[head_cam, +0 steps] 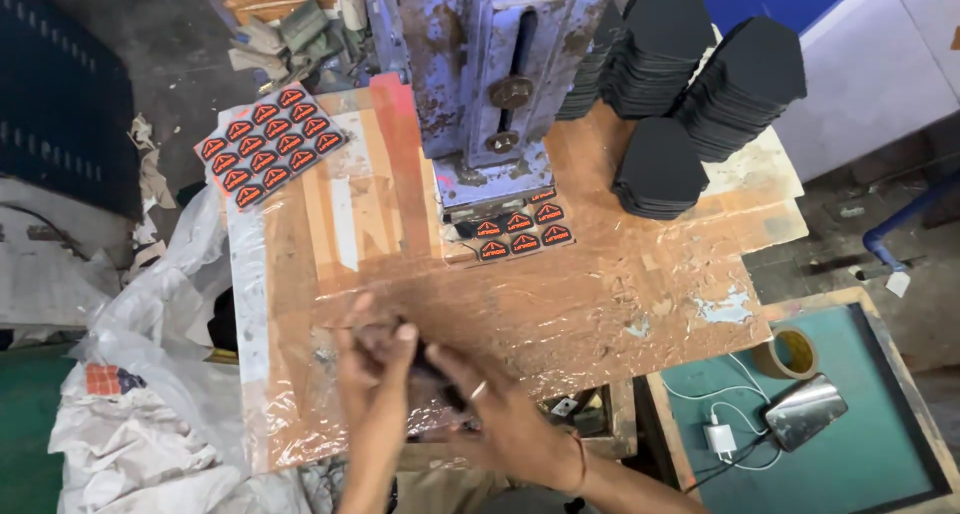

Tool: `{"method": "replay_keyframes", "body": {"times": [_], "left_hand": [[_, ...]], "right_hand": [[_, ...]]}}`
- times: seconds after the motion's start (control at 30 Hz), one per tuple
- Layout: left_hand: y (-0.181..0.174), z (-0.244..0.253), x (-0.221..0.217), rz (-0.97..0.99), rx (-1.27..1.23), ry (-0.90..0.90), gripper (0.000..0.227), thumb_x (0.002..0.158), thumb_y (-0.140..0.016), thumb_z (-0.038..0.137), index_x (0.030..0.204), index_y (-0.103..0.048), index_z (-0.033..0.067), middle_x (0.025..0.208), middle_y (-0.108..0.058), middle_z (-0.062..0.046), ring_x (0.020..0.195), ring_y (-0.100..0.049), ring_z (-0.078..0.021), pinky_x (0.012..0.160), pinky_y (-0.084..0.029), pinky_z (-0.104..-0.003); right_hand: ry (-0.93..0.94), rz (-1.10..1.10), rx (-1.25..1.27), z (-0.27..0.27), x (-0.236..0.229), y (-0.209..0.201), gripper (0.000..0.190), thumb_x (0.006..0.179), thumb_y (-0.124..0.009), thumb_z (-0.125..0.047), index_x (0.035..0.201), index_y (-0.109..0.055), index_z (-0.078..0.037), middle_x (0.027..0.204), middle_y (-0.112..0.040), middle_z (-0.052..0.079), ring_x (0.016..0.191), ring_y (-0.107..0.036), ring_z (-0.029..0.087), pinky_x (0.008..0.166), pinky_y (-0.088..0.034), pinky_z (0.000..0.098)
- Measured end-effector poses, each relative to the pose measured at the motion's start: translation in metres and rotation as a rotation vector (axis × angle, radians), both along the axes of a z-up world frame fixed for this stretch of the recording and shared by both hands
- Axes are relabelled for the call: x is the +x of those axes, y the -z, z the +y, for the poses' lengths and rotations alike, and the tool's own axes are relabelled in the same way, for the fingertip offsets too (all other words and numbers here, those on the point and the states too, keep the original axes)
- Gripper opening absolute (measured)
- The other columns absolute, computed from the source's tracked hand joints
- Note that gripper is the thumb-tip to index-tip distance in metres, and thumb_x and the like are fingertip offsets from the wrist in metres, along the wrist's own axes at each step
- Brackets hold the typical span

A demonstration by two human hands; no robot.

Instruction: The person repeatedly picks up black foam pads from a stack, places them under a press machine, and then applies orange triangular stickers onto the pads by hand. The finished items are moved to a plastic bag on the left side of the table.

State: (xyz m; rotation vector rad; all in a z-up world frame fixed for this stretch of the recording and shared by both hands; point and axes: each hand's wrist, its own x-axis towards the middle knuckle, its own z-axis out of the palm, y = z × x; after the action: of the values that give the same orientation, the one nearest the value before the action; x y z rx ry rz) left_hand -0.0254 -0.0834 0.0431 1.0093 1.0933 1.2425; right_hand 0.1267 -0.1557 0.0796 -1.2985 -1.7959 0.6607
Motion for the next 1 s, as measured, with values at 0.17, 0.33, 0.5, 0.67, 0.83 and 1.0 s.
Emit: {"method": "replay_keyframes", "body": {"times": [0.17, 0.33, 0.5, 0.67, 0.83, 1.0], "left_hand": [[-0.034, -0.001, 0.006, -0.078, -0.210, 0.051, 0.060, 0.087, -0.068, 0.014, 0.142, -0.044, 0.0140, 0.098, -0.064, 0.001, 0.078, -0.072, -0.0136, 0.058, -0.058, -0.028], [-0.054, 0.033, 0.000, 0.631, 0.429, -0.116, 0.027, 0.097, -0.077, 0.016, 0.119, -0.066, 0.0072, 0.092, -0.064, -0.006, 0.080, -0.066, -0.0172, 0.069, -0.056, -0.031], [-0.037, 0.103, 0.026, 0.646, 0.749, 0.444, 0.018, 0.095, -0.073, 0.014, 0.112, -0.073, 0.0076, 0.098, -0.073, -0.009, 0.086, -0.071, -0.0283, 0.078, -0.056, -0.039], [0.002, 0.130, 0.040, 0.835, 0.302, 0.706, 0.016, 0.085, -0.081, 0.027, 0.094, -0.078, 0.0144, 0.079, -0.074, -0.006, 0.072, -0.072, -0.0251, 0.067, -0.054, -0.039], [0.006, 0.120, 0.053, 0.898, 0.326, 0.607, 0.038, 0.064, -0.092, 0.036, 0.071, -0.070, 0.0070, 0.076, -0.072, -0.005, 0.069, -0.071, -0.0255, 0.063, -0.054, -0.039], [0.003, 0.112, 0.059, 1.085, 0.284, 0.565, 0.038, 0.069, -0.092, 0.042, 0.077, -0.072, 0.0111, 0.075, -0.074, -0.007, 0.074, -0.070, -0.0293, 0.072, -0.052, -0.045]], "right_hand": [[0.148, -0.119, -0.151, 0.018, 0.074, 0.049, 0.050, 0.092, -0.071, -0.010, 0.140, -0.057, -0.009, 0.119, -0.070, 0.017, 0.106, -0.071, 0.033, 0.089, -0.058, 0.0416], [0.043, -0.185, -0.138, 0.057, 0.101, 0.016, 0.062, 0.090, -0.074, -0.018, 0.144, -0.050, -0.003, 0.119, -0.067, 0.023, 0.096, -0.068, 0.040, 0.081, -0.054, 0.0453], [0.035, -0.465, 0.049, 0.081, 0.077, 0.009, 0.061, 0.087, -0.076, -0.027, 0.141, -0.055, -0.008, 0.108, -0.068, 0.019, 0.096, -0.066, 0.039, 0.082, -0.053, 0.0479], [0.162, -0.439, 0.047, 0.081, 0.086, 0.031, 0.030, 0.088, -0.075, -0.023, 0.114, -0.070, -0.009, 0.104, -0.069, 0.012, 0.095, -0.067, 0.034, 0.082, -0.055, 0.0453], [0.112, -0.343, 0.100, 0.055, 0.088, 0.051, 0.015, 0.091, -0.070, -0.013, 0.104, -0.073, -0.008, 0.107, -0.071, 0.007, 0.097, -0.068, 0.031, 0.084, -0.056, 0.0436], [-0.810, -0.709, -0.167, -0.052, 0.043, 0.043, 0.010, 0.080, -0.071, -0.014, 0.080, -0.069, -0.004, 0.092, -0.067, 0.014, 0.089, -0.066, 0.031, 0.081, -0.055, 0.0453]]}}
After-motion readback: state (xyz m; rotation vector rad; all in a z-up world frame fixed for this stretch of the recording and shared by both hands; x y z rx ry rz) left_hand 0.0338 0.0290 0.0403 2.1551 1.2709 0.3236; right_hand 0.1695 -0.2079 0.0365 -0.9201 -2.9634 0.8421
